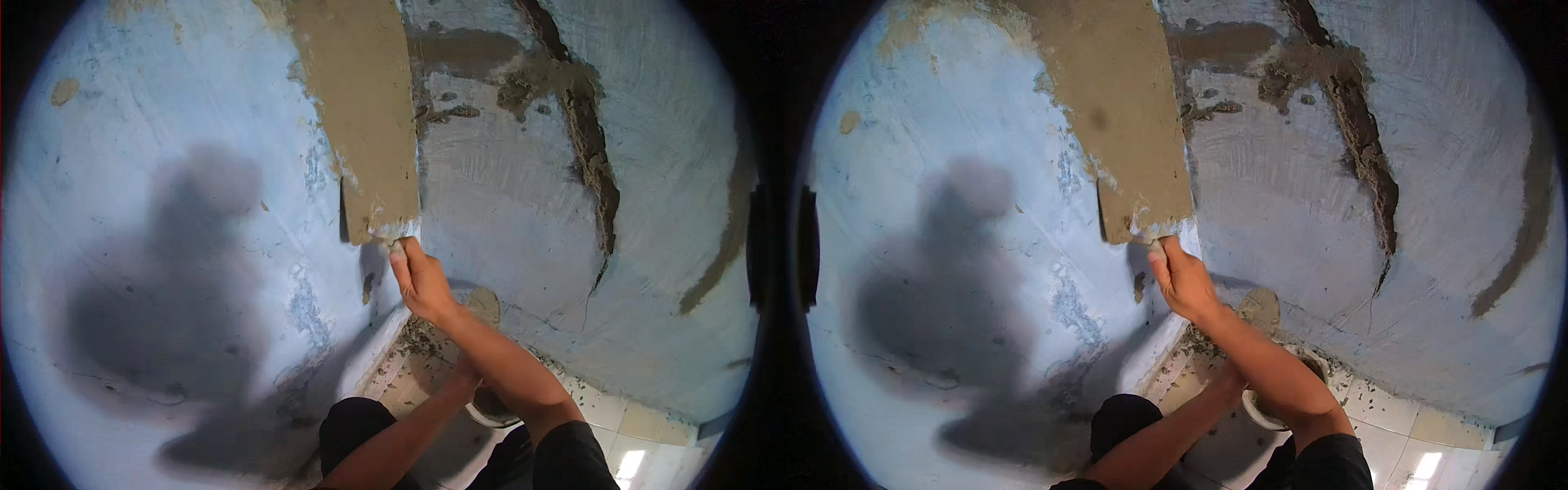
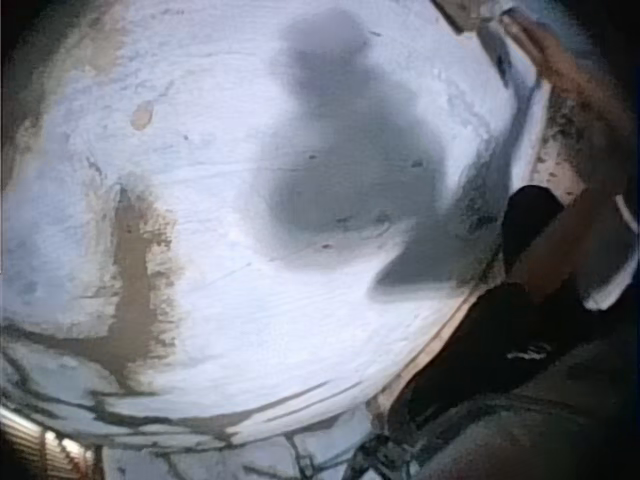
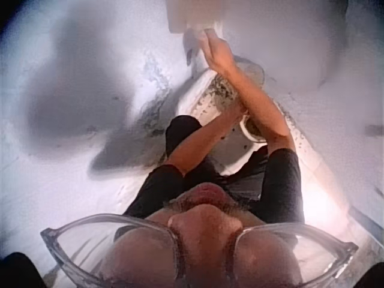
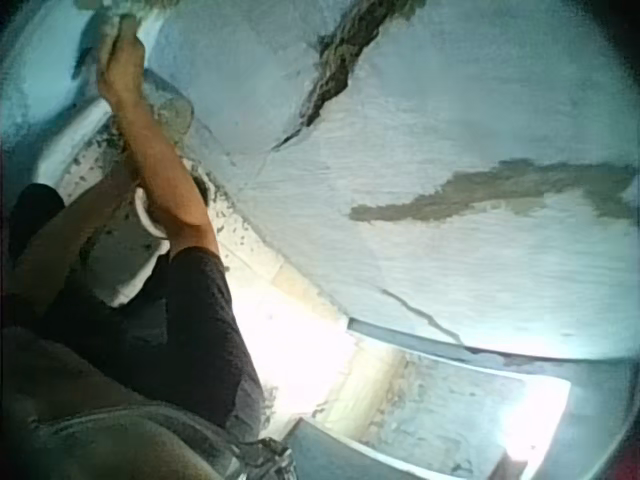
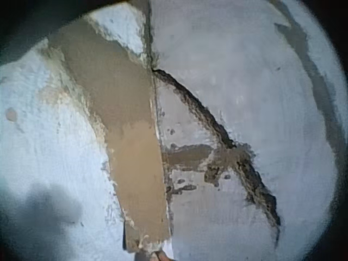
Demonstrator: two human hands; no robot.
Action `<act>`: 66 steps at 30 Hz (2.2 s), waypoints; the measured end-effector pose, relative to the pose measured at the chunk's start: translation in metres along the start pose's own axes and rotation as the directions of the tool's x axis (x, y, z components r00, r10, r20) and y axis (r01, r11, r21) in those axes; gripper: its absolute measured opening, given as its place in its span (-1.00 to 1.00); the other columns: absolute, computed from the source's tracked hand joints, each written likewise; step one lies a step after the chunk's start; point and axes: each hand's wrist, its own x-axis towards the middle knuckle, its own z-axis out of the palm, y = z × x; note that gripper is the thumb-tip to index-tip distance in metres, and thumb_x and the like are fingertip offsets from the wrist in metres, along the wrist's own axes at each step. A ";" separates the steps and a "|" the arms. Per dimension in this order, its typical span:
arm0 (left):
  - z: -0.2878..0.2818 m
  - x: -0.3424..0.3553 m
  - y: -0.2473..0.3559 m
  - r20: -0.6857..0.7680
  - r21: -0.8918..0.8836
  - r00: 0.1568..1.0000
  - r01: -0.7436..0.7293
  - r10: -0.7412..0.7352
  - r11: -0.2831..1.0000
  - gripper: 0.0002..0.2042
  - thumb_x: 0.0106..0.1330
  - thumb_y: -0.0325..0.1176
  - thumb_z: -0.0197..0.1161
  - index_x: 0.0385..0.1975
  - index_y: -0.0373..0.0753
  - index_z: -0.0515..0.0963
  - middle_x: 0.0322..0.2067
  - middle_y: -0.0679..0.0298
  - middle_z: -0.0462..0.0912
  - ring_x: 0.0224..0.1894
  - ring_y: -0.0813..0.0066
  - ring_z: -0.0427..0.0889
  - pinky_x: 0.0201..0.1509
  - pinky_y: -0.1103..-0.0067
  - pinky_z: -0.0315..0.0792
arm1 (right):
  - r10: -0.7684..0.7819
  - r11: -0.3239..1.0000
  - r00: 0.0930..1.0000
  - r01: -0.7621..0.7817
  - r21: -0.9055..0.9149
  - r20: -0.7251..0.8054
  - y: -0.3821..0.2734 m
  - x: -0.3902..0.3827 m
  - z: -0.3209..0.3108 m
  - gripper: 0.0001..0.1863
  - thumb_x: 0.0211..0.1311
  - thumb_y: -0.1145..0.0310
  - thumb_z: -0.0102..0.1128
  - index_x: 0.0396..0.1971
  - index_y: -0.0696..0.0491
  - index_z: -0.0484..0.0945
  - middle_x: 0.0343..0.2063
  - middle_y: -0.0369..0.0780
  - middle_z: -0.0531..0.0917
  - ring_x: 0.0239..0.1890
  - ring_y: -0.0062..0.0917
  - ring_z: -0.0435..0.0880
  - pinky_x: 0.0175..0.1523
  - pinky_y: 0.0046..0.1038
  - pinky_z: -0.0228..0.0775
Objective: The person applies cement mixture from a bucket onto a cracked wall using a handheld trowel to repair the wall.
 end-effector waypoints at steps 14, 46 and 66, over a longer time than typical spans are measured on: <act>-0.001 0.011 -0.007 0.053 0.041 0.993 0.103 -0.105 0.994 -0.86 0.49 -0.22 0.15 -0.24 -0.11 0.41 -0.59 0.47 0.32 -0.67 0.70 0.17 -0.60 0.62 -0.01 | 0.063 0.997 0.986 -0.055 0.053 -0.155 -0.005 0.048 -0.015 -0.71 0.56 0.14 0.02 -0.09 0.08 0.37 -0.49 0.12 0.61 -0.37 0.19 0.62 -0.33 -0.04 0.42; 0.016 0.000 0.000 -0.004 -0.009 0.994 0.112 -0.112 0.994 -0.87 0.48 -0.25 0.12 -0.28 -0.12 0.42 -0.62 0.44 0.31 -0.68 0.68 0.19 -0.63 0.63 -0.02 | -0.069 0.997 0.975 0.063 -0.038 -0.213 -0.023 0.061 -0.012 -0.68 0.53 0.07 0.05 -0.14 0.05 0.34 -0.57 0.06 0.60 -0.44 0.17 0.60 -0.40 -0.02 0.39; -0.017 -0.039 0.031 -0.213 0.052 0.956 0.218 -0.202 0.975 -0.83 0.52 -0.20 0.08 -0.08 -0.13 0.40 -0.45 0.43 0.39 -0.58 0.65 0.25 -0.54 0.57 0.12 | 0.053 0.998 0.974 -0.047 0.032 -0.218 -0.012 0.049 -0.004 -0.69 0.53 0.09 0.04 -0.14 0.06 0.37 -0.55 0.10 0.60 -0.43 0.14 0.61 -0.36 -0.02 0.39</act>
